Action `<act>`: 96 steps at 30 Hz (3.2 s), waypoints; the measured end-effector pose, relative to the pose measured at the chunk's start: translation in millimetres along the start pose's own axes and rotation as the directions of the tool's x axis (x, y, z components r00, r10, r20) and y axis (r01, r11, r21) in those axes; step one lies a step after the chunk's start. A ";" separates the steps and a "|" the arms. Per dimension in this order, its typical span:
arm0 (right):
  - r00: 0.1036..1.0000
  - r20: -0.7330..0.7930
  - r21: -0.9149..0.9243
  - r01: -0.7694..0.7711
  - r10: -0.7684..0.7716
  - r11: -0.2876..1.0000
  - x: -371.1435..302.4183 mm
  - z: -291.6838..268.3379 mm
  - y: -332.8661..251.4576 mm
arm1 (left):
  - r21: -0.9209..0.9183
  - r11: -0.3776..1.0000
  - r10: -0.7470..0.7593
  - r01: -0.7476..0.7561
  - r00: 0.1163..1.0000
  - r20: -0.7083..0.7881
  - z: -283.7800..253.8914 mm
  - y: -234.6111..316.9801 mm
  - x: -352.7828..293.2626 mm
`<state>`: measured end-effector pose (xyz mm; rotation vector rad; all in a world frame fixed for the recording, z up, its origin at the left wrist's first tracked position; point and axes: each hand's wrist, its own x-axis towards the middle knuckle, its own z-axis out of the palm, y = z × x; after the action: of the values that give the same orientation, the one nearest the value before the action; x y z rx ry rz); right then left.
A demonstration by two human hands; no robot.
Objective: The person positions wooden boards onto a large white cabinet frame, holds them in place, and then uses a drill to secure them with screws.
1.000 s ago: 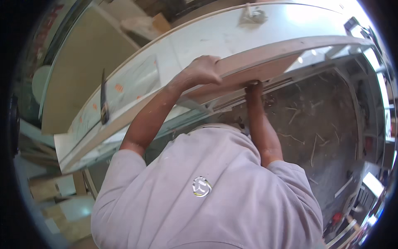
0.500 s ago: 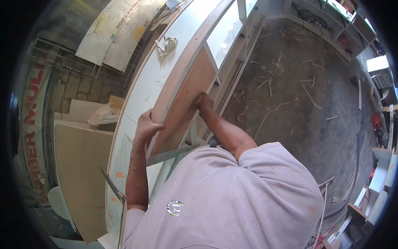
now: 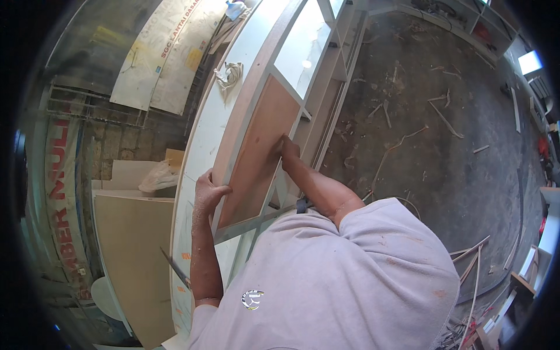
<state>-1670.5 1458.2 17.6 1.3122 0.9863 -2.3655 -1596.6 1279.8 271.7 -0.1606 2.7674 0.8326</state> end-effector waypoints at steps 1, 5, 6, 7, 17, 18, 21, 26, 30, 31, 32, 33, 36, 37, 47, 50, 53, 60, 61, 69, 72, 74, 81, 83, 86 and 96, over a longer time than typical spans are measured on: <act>1.000 0.022 -0.017 -0.005 0.006 1.000 -2.3 -0.9 -0.9 | -0.008 1.000 -0.015 0.015 1.000 -0.005 0.1 1.4 -1.3; 0.999 0.048 0.021 -0.009 0.008 1.000 -4.1 -2.2 -4.8 | 0.021 1.000 0.013 -0.013 1.000 -0.001 1.8 -4.1 2.2; 0.999 0.038 0.025 0.000 -0.001 1.000 -3.8 -3.7 -3.8 | 0.006 1.000 0.011 -0.011 1.000 -0.002 2.7 -3.6 2.3; 1.000 0.030 0.029 0.009 -0.009 1.000 -3.0 -4.5 -3.3 | -0.009 1.000 0.008 -0.008 1.000 -0.003 3.2 -2.9 2.2; 0.993 0.121 0.030 0.002 -0.005 1.000 45.0 -6.2 26.2 | -0.078 0.997 0.000 0.002 1.000 0.024 4.3 0.7 0.9; 0.989 0.145 0.127 -0.033 0.014 0.991 54.3 -5.7 33.3 | -0.114 0.993 -0.016 0.026 0.997 0.081 3.5 1.7 4.0; 0.989 0.141 0.214 -0.078 0.048 0.974 67.5 -4.3 48.2 | -0.160 0.985 -0.036 0.062 0.986 0.164 -1.1 12.1 6.9; 0.992 0.081 0.169 -0.105 0.092 0.980 46.9 -1.8 58.5 | -0.145 0.986 -0.049 0.081 0.976 0.213 -5.7 8.3 6.3; 0.992 0.040 0.133 -0.126 0.122 0.983 26.8 -6.7 51.9 | -0.148 0.986 -0.043 0.079 0.972 0.231 -6.4 2.0 6.5; 0.990 0.029 0.117 -0.140 0.137 0.983 25.1 -8.6 50.5 | -0.154 0.985 -0.039 0.077 0.971 0.237 -6.3 1.8 7.2; 0.990 0.026 0.125 -0.142 0.140 0.982 23.0 -10.3 49.7 | -0.147 0.986 -0.038 0.075 0.969 0.243 -6.9 1.6 6.9; 0.990 -0.028 0.081 -0.138 0.141 0.987 23.6 -12.9 47.1 | -0.147 0.986 -0.035 0.075 0.966 0.255 -7.0 7.9 7.8; 0.994 -0.032 0.051 -0.104 0.105 0.993 17.8 -25.3 42.3 | -0.185 0.979 -0.036 0.090 0.959 0.281 -5.1 1.7 13.1; 0.997 0.022 0.054 -0.073 0.072 0.996 8.2 -26.2 37.8 | -0.229 0.967 -0.045 0.114 0.957 0.288 -5.4 -1.7 13.3; 0.992 0.029 0.299 -0.127 0.124 0.946 9.7 -30.1 17.5 | -0.263 0.963 0.019 0.061 0.956 0.294 -2.0 1.9 11.4; 0.981 -0.070 0.188 -0.165 0.181 0.968 0.6 -19.8 12.4 | -0.329 0.935 -0.023 0.129 0.951 0.307 -5.0 0.7 10.7; 0.969 -0.123 0.133 -0.197 0.214 0.971 -7.9 -10.2 7.2 | -0.316 0.942 0.003 0.111 0.941 0.338 -7.7 -3.2 16.4; 0.986 -0.046 0.173 -0.149 0.159 0.974 5.7 -4.7 10.1 | -0.222 0.974 0.043 0.037 0.938 0.344 -3.9 31.2 31.5; 0.991 -0.018 0.188 -0.129 0.135 0.974 6.8 -4.0 11.4 | -0.190 0.981 0.022 0.045 0.940 0.340 -3.3 35.6 32.8; 0.983 -0.055 0.216 -0.162 0.178 0.963 8.3 -0.2 11.1 | -0.230 0.972 0.017 0.050 0.959 0.283 5.9 32.8 47.9; 0.983 -0.069 0.234 -0.148 0.168 0.961 4.9 -0.4 5.2 | -0.207 0.977 -0.003 0.058 0.967 0.256 6.8 30.3 51.1; 0.983 -0.087 0.218 -0.142 0.164 0.966 2.1 0.7 0.3 | -0.193 0.979 -0.018 0.066 0.970 0.242 6.7 27.8 51.7; 0.984 -0.104 0.220 -0.119 0.145 0.968 18.3 0.7 1.5 | -0.086 0.992 -0.069 0.087 0.979 0.194 8.8 44.7 51.8; 0.982 -0.107 0.214 -0.130 0.156 0.968 19.6 3.6 5.7 | -0.057 0.994 -0.084 0.095 0.981 0.177 9.8 41.8 52.0; 0.981 -0.135 0.200 -0.109 0.137 0.974 31.4 6.3 15.3 | -0.069 0.997 -0.030 0.039 0.991 0.134 14.5 42.1 53.0; 0.950 -0.288 -0.020 0.116 -0.117 0.993 21.4 10.1 17.6 | -0.203 0.978 -0.029 0.054 0.992 0.123 17.5 46.7 48.0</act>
<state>-1679.8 1440.5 -4.0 1.6778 1.1773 -2.2951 -1647.5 1326.7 269.6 -0.1983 2.5549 1.0810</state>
